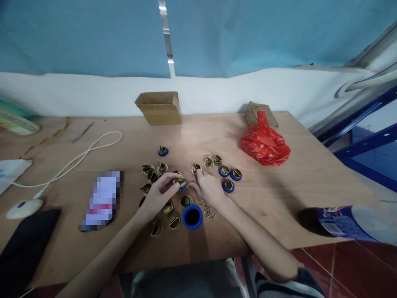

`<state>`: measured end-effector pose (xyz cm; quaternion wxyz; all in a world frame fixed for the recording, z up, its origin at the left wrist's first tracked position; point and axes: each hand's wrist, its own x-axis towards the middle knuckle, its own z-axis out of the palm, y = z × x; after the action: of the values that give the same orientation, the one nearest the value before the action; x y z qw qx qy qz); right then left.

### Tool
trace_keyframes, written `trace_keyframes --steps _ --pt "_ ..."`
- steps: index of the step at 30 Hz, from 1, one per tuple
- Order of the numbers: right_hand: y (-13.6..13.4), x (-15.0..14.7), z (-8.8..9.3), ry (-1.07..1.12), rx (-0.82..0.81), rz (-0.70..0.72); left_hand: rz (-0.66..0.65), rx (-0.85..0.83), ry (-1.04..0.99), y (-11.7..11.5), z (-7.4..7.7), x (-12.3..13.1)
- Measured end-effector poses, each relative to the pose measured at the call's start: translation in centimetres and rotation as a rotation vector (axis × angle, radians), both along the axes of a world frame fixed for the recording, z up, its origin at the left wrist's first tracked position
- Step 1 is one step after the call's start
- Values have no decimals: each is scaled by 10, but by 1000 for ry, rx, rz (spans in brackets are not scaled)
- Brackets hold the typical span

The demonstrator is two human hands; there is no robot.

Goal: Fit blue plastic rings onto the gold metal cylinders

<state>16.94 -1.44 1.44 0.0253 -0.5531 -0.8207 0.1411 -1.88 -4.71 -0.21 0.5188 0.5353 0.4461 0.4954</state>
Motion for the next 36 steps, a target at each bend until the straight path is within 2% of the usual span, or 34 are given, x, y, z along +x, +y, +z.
trace_keyframes --steps 14,21,24,28,32,36 --pt "-3 -1 -1 8 30 6 -1 -3 -3 0 1 1" --pt "-2 2 0 34 20 43 -29 -88 -89 -3 -2 0" --pt "2 7 -1 190 3 46 -15 -97 -90 -3 -1 -1" --pt "10 16 2 567 -90 -21 6 -100 -49 -3 1 -1" --pt "11 22 13 980 -392 -60 32 -91 -30 -2 3 -1" --pt "7 21 16 1250 -680 -58 21 -84 10 -2 4 -2"
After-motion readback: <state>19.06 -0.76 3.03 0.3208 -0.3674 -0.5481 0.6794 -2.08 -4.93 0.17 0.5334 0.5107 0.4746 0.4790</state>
